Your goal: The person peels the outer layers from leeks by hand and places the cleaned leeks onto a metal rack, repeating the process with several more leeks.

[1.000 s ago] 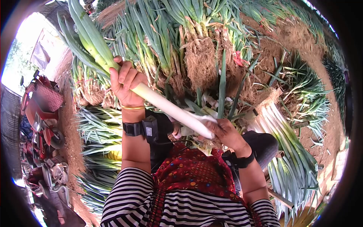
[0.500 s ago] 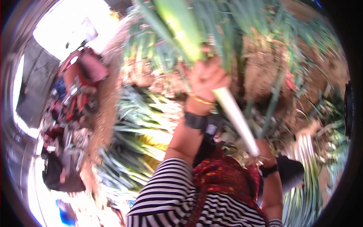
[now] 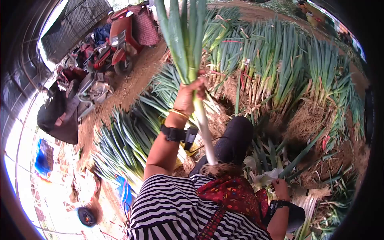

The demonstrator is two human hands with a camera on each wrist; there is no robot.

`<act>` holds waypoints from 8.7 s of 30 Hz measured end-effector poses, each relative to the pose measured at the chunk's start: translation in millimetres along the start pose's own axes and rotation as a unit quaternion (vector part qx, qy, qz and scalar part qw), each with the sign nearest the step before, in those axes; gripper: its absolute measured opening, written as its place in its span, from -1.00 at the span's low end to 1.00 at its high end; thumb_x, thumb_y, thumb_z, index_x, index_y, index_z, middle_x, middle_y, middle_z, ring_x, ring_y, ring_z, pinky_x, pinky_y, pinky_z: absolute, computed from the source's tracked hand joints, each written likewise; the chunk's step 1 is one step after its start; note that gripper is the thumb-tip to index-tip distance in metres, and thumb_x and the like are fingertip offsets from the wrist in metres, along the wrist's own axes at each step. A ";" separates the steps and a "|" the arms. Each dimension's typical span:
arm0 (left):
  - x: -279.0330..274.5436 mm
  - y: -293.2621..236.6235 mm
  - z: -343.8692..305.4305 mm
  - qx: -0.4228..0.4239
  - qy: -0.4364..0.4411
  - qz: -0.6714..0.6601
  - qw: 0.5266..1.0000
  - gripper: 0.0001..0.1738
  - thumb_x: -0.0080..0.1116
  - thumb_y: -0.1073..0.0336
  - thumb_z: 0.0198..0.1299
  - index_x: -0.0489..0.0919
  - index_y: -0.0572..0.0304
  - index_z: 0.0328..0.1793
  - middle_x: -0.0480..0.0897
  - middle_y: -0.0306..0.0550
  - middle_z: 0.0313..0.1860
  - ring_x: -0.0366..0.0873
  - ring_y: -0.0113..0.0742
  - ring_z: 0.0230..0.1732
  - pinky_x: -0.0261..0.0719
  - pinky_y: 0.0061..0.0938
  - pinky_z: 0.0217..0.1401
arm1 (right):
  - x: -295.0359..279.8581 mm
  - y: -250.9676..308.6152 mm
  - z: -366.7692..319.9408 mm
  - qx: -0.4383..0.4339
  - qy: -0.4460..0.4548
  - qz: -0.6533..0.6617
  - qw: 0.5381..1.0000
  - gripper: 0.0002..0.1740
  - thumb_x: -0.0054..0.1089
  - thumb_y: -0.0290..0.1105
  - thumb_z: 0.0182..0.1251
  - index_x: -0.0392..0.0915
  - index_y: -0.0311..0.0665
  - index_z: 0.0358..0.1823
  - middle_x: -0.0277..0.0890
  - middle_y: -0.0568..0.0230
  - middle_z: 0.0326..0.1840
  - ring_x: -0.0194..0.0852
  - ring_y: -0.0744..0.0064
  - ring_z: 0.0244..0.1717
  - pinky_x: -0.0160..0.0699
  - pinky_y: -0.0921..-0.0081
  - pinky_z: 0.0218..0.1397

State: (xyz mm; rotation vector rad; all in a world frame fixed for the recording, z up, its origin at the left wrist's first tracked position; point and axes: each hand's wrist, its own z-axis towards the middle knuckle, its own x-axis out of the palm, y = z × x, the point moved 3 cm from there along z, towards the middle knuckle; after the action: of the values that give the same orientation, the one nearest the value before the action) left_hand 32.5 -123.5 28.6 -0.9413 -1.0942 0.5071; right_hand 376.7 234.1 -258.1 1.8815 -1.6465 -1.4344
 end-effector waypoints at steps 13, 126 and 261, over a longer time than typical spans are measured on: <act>-363.8 -55.0 -226.9 -0.037 -0.605 0.601 0.522 -0.31 0.39 0.22 -0.22 0.37 0.37 0.06 0.57 0.35 -0.09 0.50 0.26 0.02 0.46 -0.08 0.08 | 4.5 17.1 14.6 -0.009 0.073 -0.119 0.990 -0.76 0.10 -0.39 0.23 0.56 -0.49 -0.28 0.61 0.06 -0.44 0.63 0.29 -0.41 0.53 0.42 -0.33; -231.0 111.7 -153.7 -0.654 0.065 0.431 0.619 -0.68 0.06 0.13 0.19 0.51 0.31 -0.29 0.61 0.04 -0.45 0.56 -0.23 -0.48 0.58 -0.45 -0.39 | -13.3 46.9 -50.7 -0.001 -0.063 -0.114 0.991 -0.68 0.00 -0.09 0.31 0.53 -0.16 -0.15 0.59 0.09 -0.29 0.55 0.04 -0.18 0.49 0.18 -0.12; 243.7 232.7 17.1 -0.176 0.298 -0.189 0.919 -0.27 0.29 0.01 0.06 0.24 0.00 0.31 0.50 -0.12 -0.10 0.55 -0.08 -0.10 0.57 -0.15 0.02 | -77.5 164.9 -28.1 -0.237 -0.372 -0.065 0.895 -0.33 0.16 -0.01 0.21 0.20 -0.17 0.26 0.52 -0.14 -0.16 0.54 -0.14 -0.21 0.54 0.12 -0.23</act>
State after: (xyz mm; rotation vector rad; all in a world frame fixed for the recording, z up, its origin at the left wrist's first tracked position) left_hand 136.5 190.4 -38.4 -1.0663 -0.7815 -0.3013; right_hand 308.8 236.2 -86.6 1.2426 -1.2238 -2.5508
